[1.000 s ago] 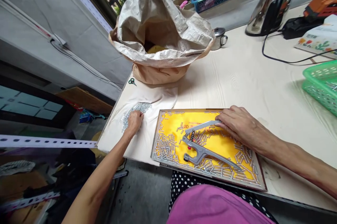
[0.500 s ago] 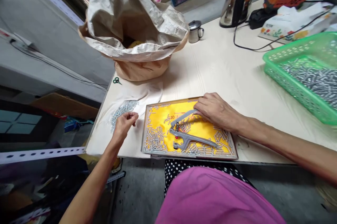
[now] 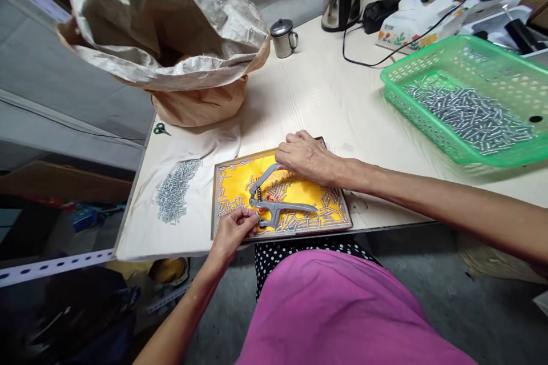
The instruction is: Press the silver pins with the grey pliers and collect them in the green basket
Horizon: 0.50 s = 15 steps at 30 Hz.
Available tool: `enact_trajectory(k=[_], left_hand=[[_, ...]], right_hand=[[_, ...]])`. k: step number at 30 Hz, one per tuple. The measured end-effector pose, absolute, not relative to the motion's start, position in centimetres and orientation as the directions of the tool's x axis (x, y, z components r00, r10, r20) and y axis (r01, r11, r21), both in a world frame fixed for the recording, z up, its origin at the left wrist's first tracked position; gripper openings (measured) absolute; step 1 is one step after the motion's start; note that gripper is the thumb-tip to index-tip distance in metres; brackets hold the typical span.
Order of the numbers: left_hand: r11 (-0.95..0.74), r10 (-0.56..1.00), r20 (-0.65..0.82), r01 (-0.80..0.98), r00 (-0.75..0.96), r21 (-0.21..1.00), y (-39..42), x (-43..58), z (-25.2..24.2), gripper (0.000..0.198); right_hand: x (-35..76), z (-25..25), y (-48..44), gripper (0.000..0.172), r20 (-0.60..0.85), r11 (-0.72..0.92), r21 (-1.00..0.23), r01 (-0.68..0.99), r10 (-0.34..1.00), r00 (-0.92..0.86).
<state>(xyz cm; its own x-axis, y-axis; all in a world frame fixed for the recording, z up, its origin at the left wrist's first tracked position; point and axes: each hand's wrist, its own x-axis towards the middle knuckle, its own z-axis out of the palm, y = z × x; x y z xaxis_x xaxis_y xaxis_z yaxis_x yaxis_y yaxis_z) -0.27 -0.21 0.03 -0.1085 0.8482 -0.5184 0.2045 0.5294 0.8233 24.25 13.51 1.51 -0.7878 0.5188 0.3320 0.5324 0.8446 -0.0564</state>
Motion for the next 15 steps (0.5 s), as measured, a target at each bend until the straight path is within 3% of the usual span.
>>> enact_trajectory(k=[9, 15], left_hand=[[0.582, 0.804, -0.591, 0.283, -0.061, 0.762, 0.25, -0.39, -0.04, 0.024], [0.580, 0.792, -0.611, 0.325, -0.008, 0.747, 0.51, -0.68, 0.03, 0.027]], right_hand=[[23.80, 1.68, 13.46, 0.031, 0.379, 0.853, 0.002, 0.521, 0.482, -0.790], [23.82, 1.68, 13.01, 0.024, 0.380, 0.841, 0.033, 0.540, 0.489, -0.785]])
